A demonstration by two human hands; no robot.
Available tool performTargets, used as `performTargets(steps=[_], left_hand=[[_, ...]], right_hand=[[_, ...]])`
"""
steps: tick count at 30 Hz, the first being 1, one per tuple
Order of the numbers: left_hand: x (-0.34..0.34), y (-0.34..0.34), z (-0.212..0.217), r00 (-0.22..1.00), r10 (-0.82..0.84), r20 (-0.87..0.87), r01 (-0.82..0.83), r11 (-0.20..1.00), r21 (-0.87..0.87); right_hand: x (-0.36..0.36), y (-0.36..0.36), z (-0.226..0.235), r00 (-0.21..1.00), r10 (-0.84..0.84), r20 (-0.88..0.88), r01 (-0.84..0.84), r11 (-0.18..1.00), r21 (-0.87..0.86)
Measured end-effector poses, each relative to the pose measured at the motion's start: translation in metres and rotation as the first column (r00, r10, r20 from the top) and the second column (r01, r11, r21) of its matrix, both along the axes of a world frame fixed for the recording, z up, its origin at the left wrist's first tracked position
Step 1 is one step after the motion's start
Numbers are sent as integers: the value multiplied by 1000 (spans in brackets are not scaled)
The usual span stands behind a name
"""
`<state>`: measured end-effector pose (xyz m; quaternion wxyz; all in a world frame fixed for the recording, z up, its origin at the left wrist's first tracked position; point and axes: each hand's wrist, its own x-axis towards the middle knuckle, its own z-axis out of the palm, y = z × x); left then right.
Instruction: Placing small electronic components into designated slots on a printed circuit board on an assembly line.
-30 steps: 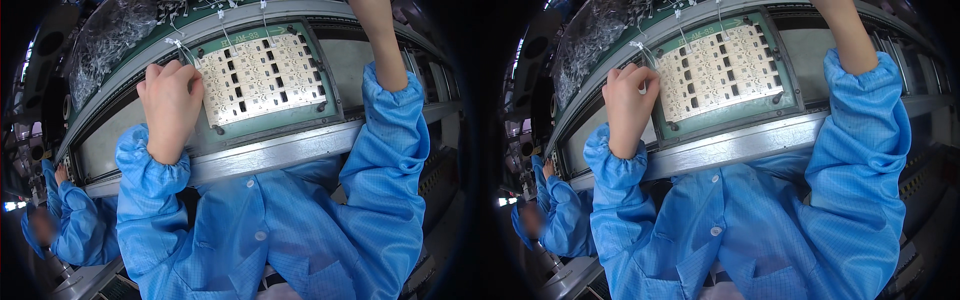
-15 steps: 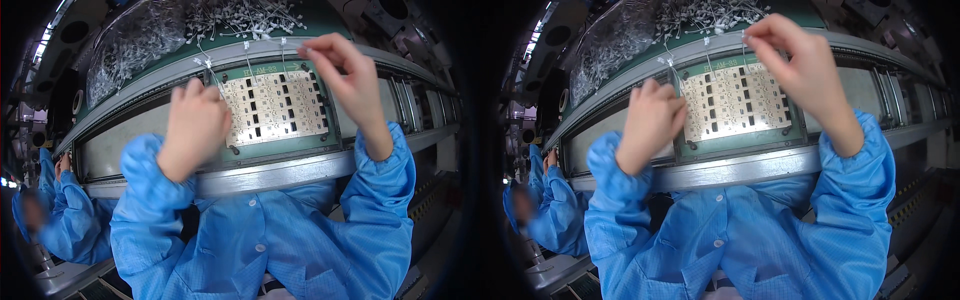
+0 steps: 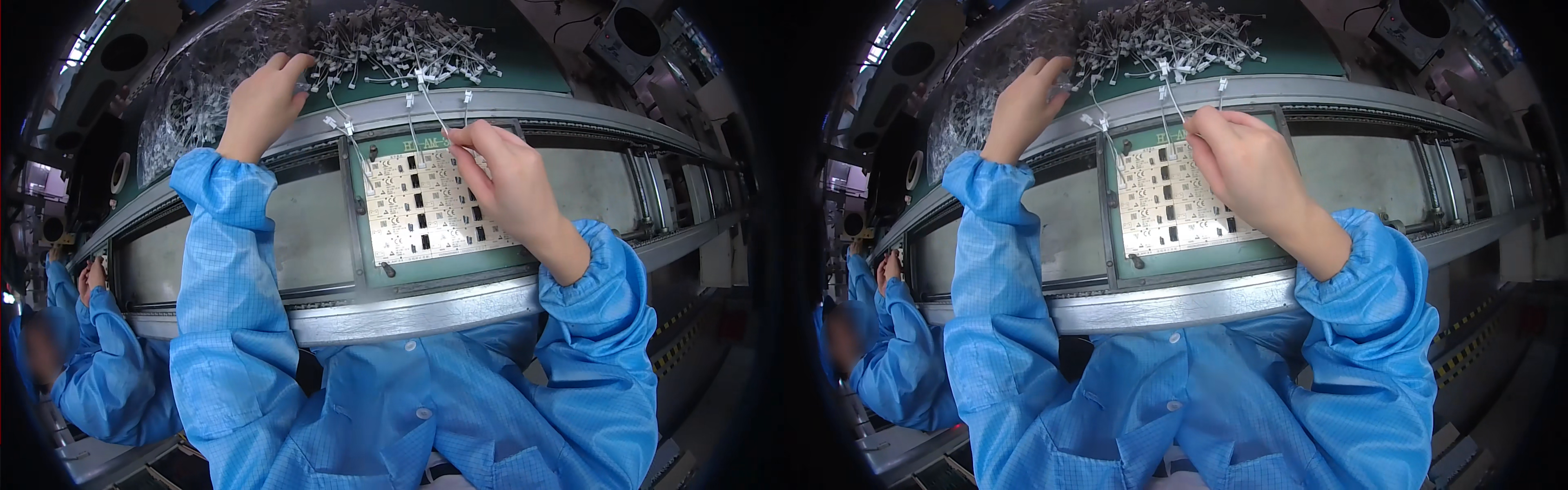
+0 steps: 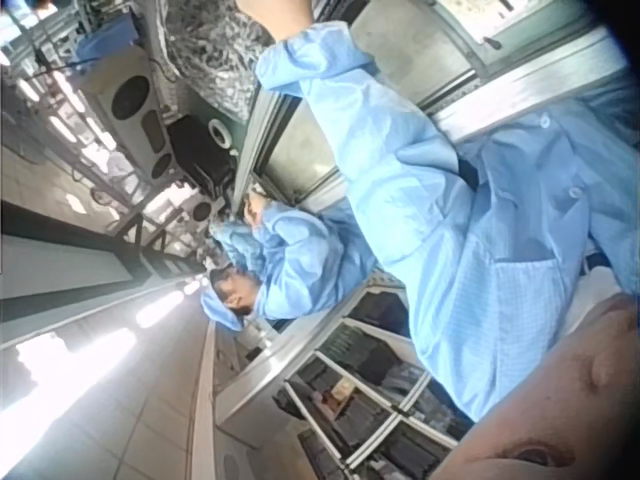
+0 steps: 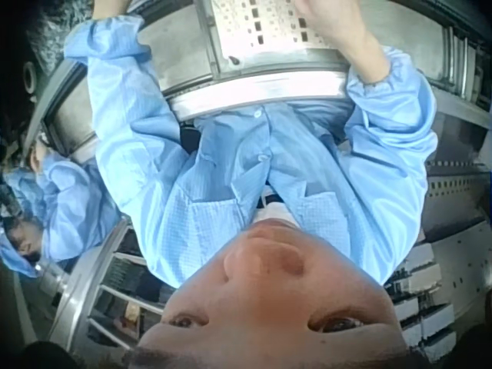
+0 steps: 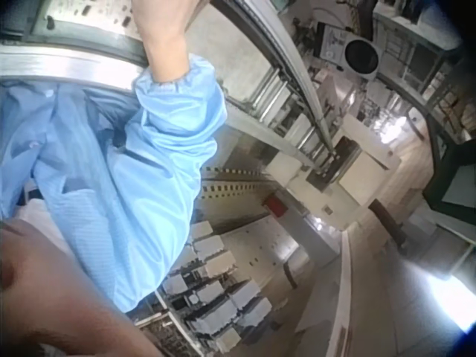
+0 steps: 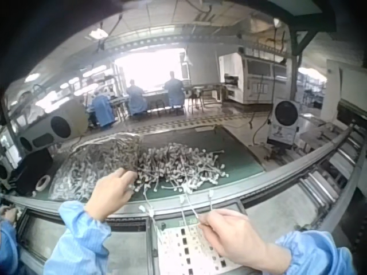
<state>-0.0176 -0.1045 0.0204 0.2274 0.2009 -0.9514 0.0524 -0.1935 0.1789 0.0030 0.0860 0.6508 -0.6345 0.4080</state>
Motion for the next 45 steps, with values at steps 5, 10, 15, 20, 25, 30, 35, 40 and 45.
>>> performTargets(steps=[5, 10, 15, 20, 25, 30, 35, 40, 45], left_hand=[[-8, 6, -1, 987, -127, 99, 140, 981, -138], [-13, -14, -3, 973, -188, -132, 183, 982, -44], [-28, 7, 11, 949, 63, -309, 138, 798, 587], [-37, 11, 8, 898, 140, -417, 197, 719, 666], [-46, -4, 19, 778, 166, -606, 486, 453, 747], [-42, 15, 53, 680, 137, -721, 538, 575, 616], [-1, 67, 33, 766, -178, -618, 443, 843, 306], [51, 150, -4, 940, -196, -279, 233, 967, 106], [56, 183, -20, 985, -106, -138, 102, 994, -30]], right_hand=[[0, -1, -14, 1000, -10, -22, 13, 994, 111], [2, -8, -19, 993, 42, -107, -29, 992, 121], [3, -7, -25, 996, 90, 28, -94, 968, 234], [1, -3, -24, 995, 100, -19, -91, 957, 275], [2, -3, -20, 992, 104, -68, -81, 956, 283], [8, -5, -18, 977, 127, -174, -84, 968, 237], [12, 2, -11, 962, 118, -245, -53, 964, 259], [18, 21, -10, 949, 158, -272, -49, 928, 368], [-49, -43, 8, 950, -12, -313, 71, 982, 177]])
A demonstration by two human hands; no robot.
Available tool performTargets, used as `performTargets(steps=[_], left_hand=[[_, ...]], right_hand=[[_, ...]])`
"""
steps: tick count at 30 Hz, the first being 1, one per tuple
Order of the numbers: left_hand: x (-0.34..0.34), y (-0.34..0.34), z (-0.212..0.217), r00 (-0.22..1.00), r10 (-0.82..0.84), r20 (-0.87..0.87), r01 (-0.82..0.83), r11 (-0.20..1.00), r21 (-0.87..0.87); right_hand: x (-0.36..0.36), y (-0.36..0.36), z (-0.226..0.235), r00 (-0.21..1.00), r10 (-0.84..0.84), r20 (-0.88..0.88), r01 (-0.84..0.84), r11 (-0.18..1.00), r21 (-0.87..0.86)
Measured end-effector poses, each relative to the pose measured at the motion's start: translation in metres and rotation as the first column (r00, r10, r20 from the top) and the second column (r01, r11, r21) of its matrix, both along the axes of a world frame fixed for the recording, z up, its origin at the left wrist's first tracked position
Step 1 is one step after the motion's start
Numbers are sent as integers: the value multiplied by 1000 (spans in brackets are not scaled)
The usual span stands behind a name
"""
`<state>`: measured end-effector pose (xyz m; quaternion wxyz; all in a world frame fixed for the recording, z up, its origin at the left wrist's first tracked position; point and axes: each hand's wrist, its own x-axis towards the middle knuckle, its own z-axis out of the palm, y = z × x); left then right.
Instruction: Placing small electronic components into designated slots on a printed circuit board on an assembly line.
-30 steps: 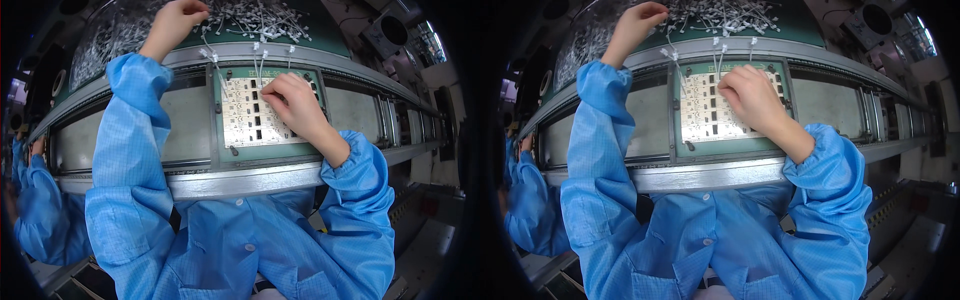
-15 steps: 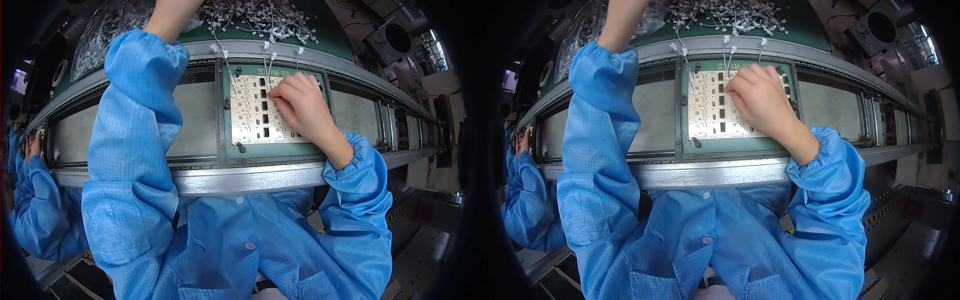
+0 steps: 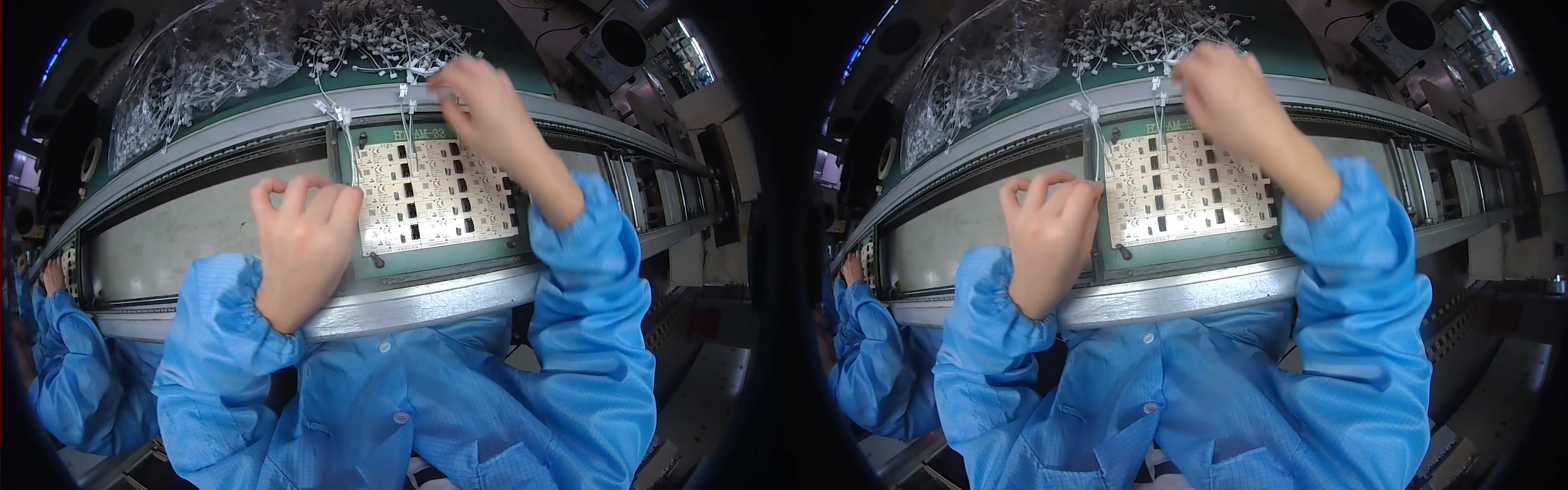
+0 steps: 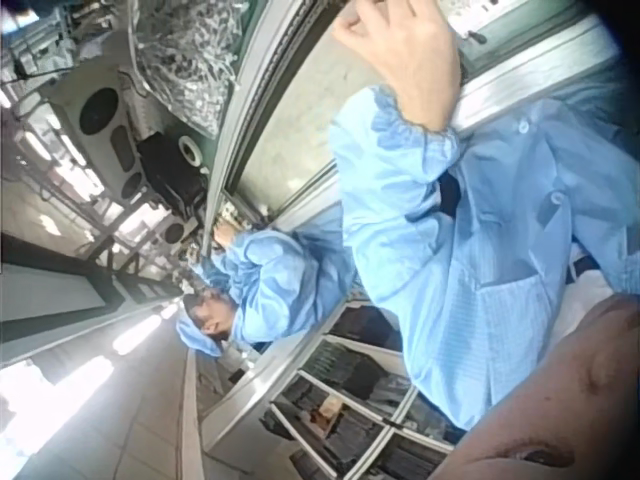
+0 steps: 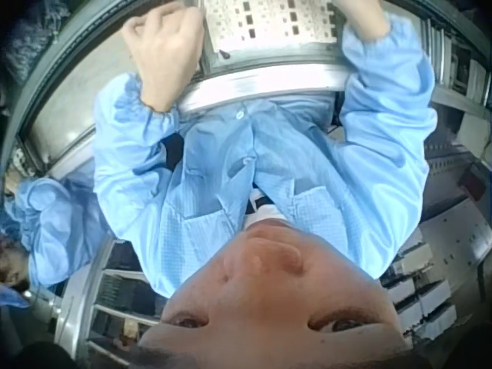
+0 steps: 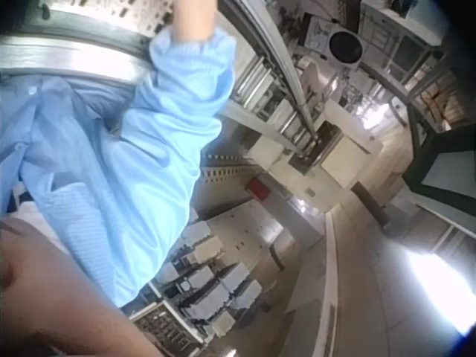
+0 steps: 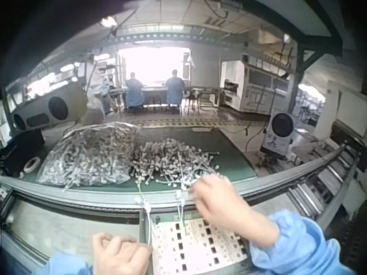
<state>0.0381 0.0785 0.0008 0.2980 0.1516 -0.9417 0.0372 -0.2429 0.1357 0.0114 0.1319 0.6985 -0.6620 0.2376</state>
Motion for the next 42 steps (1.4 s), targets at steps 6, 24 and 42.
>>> performTargets(steps=[6, 24, 42], left_hand=[[-10, 2, -10, 990, 121, 66, -124, 991, 49], [-11, -6, -9, 991, 107, 79, -128, 930, 345], [-25, -50, 20, 970, -132, 203, 81, 967, 241]], right_hand=[[-2, -106, -10, 989, 35, -143, -19, 993, 114], [-12, -102, 65, 835, 86, 543, 20, 982, -186], [-2, 64, 46, 356, -88, 930, -156, 976, 152]])
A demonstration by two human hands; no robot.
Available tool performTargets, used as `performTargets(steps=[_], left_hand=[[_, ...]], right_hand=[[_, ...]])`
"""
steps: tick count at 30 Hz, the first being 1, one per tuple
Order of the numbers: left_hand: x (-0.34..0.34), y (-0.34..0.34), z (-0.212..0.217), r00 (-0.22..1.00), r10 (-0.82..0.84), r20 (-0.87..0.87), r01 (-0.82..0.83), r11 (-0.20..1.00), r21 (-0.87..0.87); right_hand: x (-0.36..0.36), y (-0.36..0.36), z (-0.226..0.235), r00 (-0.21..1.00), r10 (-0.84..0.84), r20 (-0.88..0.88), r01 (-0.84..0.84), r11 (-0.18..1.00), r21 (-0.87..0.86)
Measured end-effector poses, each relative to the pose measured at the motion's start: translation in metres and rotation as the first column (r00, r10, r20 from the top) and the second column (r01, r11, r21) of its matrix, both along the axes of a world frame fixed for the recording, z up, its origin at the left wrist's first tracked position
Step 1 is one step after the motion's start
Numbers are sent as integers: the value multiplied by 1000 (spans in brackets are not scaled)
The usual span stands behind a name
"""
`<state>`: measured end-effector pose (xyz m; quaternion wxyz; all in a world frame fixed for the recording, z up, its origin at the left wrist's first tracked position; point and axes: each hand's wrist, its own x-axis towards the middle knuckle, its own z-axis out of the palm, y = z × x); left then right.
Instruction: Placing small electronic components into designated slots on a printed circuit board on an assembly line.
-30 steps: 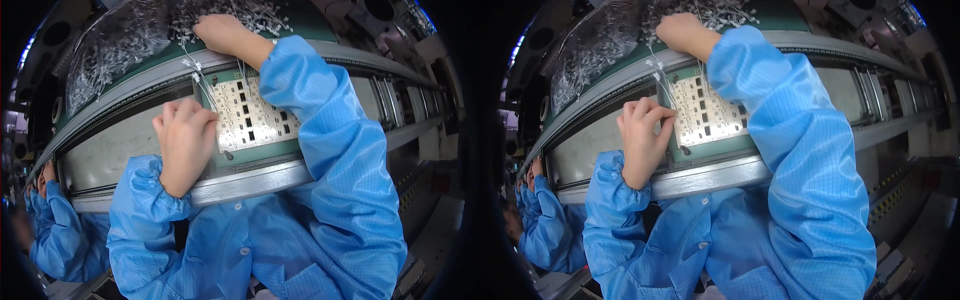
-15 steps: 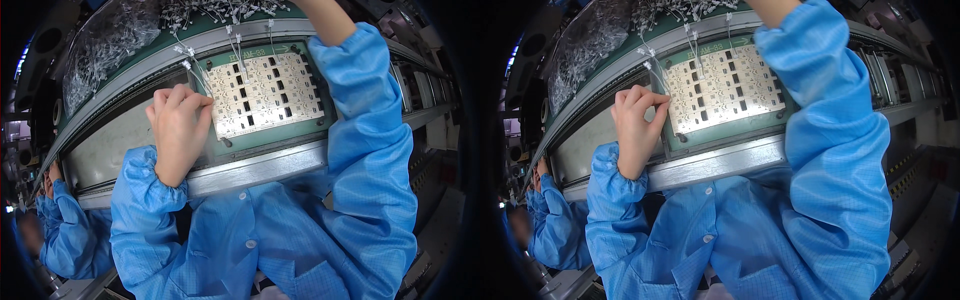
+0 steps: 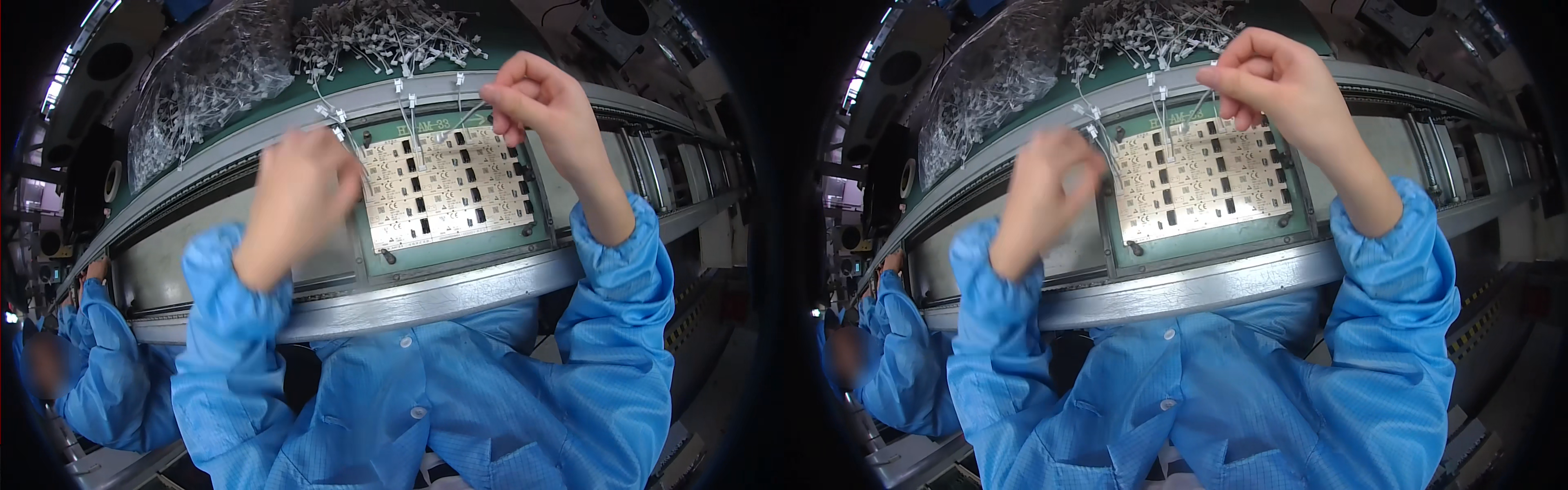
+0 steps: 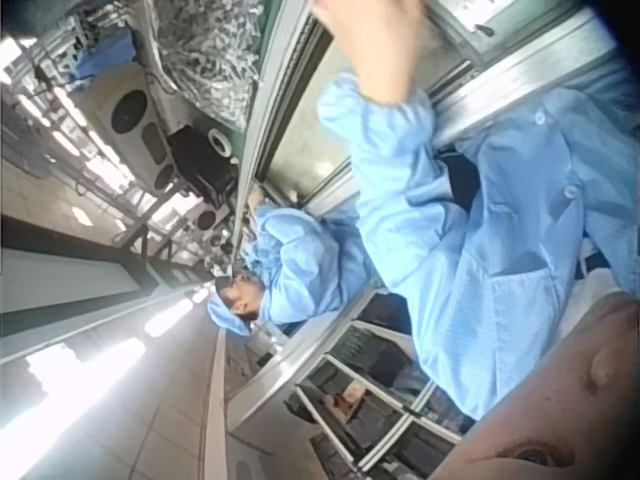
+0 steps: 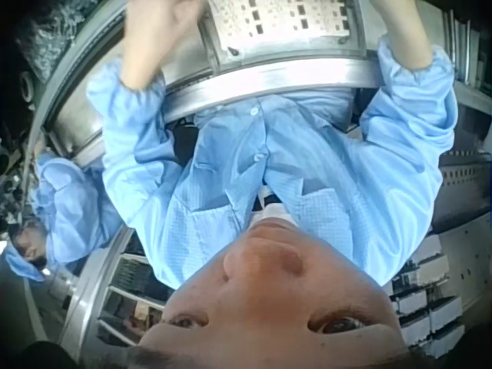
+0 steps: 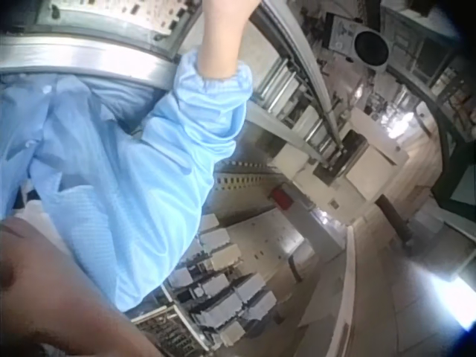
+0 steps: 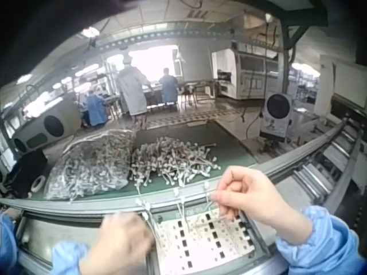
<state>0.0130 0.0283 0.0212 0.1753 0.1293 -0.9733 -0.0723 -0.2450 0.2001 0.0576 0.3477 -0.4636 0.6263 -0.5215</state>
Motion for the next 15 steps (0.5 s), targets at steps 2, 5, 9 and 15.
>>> performTargets(steps=[2, 5, 9, 15], left_hand=[[-21, -53, 2, 987, 46, -157, -63, 993, -104], [-28, -108, 4, 999, -36, 41, 40, 995, -91], [-38, -117, -9, 983, -173, 61, 171, 985, 32], [-42, -119, -14, 962, -271, -2, 270, 956, 115]], right_hand=[[13, 4, -16, 1000, -11, -7, 10, 992, -126], [39, 7, -27, 952, -88, -294, 14, 970, -244], [49, 12, -55, 763, -113, -637, -39, 975, -220], [56, 12, -71, 653, -90, -752, -50, 986, -161]])
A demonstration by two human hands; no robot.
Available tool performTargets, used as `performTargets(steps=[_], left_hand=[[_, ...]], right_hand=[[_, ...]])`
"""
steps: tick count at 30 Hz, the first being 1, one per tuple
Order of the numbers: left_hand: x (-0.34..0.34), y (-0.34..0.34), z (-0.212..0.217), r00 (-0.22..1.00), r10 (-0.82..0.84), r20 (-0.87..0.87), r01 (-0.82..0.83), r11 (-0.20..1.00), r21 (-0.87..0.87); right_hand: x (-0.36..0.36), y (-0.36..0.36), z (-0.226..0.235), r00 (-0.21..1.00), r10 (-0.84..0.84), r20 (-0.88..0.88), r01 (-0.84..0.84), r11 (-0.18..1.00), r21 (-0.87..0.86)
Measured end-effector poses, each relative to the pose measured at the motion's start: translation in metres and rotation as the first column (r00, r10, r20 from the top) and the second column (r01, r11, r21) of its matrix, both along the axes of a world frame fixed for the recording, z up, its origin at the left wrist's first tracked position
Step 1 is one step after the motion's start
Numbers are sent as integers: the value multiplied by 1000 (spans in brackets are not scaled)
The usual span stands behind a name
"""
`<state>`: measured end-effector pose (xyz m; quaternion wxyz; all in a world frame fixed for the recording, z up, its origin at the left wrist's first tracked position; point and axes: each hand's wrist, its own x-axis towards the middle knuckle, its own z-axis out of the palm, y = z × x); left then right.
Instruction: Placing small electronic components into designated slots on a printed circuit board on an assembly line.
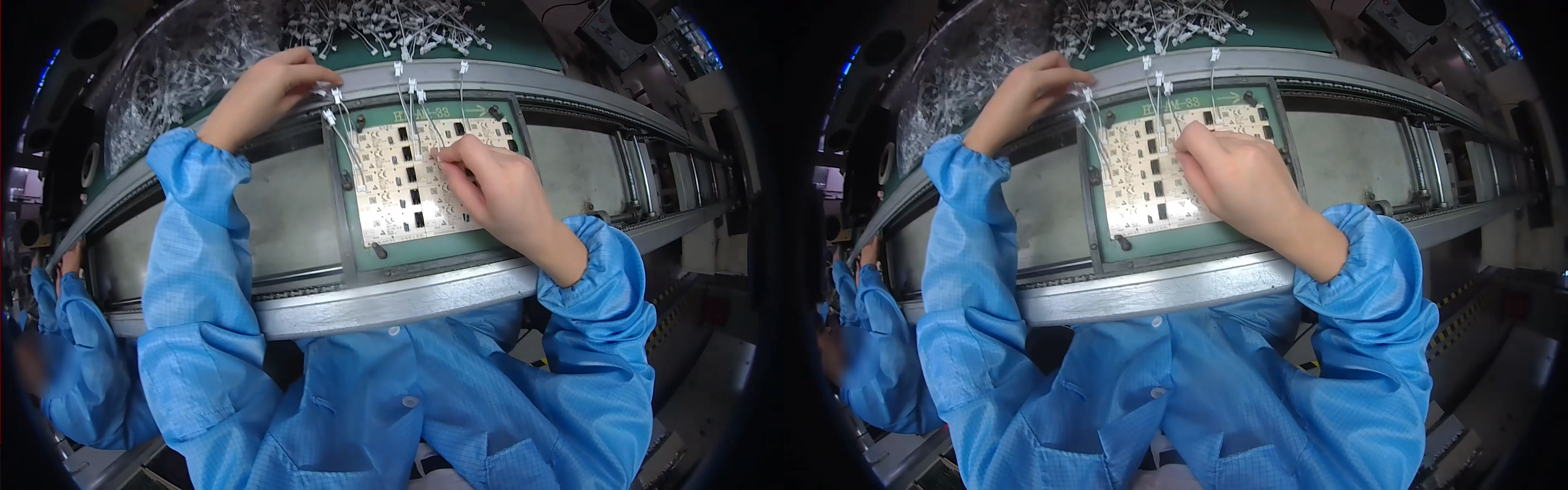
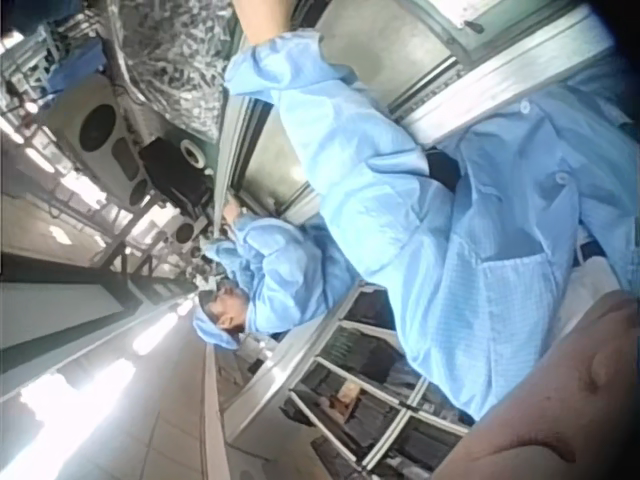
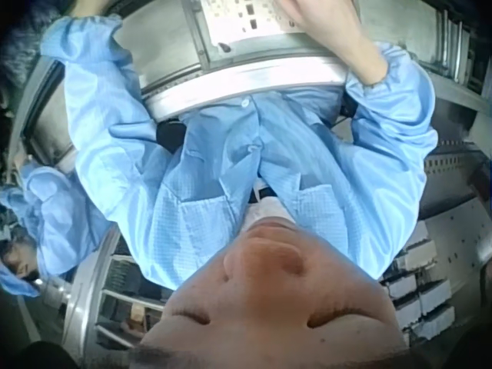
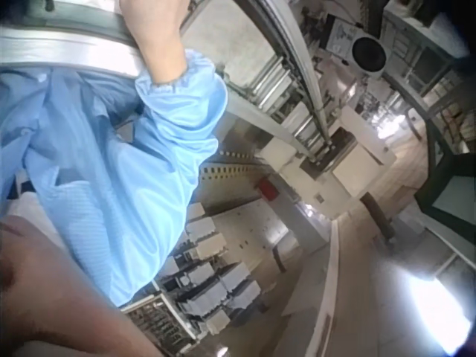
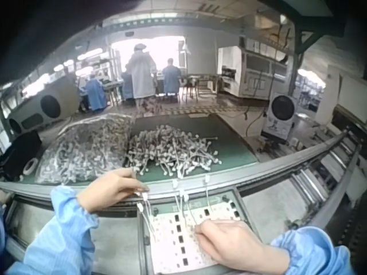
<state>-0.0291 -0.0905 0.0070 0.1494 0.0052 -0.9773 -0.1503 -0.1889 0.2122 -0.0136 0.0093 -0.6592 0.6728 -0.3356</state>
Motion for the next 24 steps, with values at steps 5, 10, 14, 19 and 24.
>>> performTargets(steps=[5, 10, 14, 19, 24], left_hand=[[3, -14, -2, 996, -92, -5, 92, 994, 66], [8, -20, -8, 997, -78, -8, 79, 995, 66], [15, -17, -18, 999, -39, -20, 42, 986, 158], [21, -21, -24, 996, 30, -87, -5, 963, 271], [1, -59, -32, 613, -226, -757, 786, 72, 615]], right_hand=[[0, -9, 5, 983, 55, -177, -67, 996, -61], [6, -13, -1, 997, 58, -44, -57, 998, 26], [5, -13, 0, 998, 65, -11, -64, 997, 53], [4, -6, 1, 994, 49, -102, -41, 996, 81], [0, -9, 3, 994, 76, -77, -68, 993, 100]])
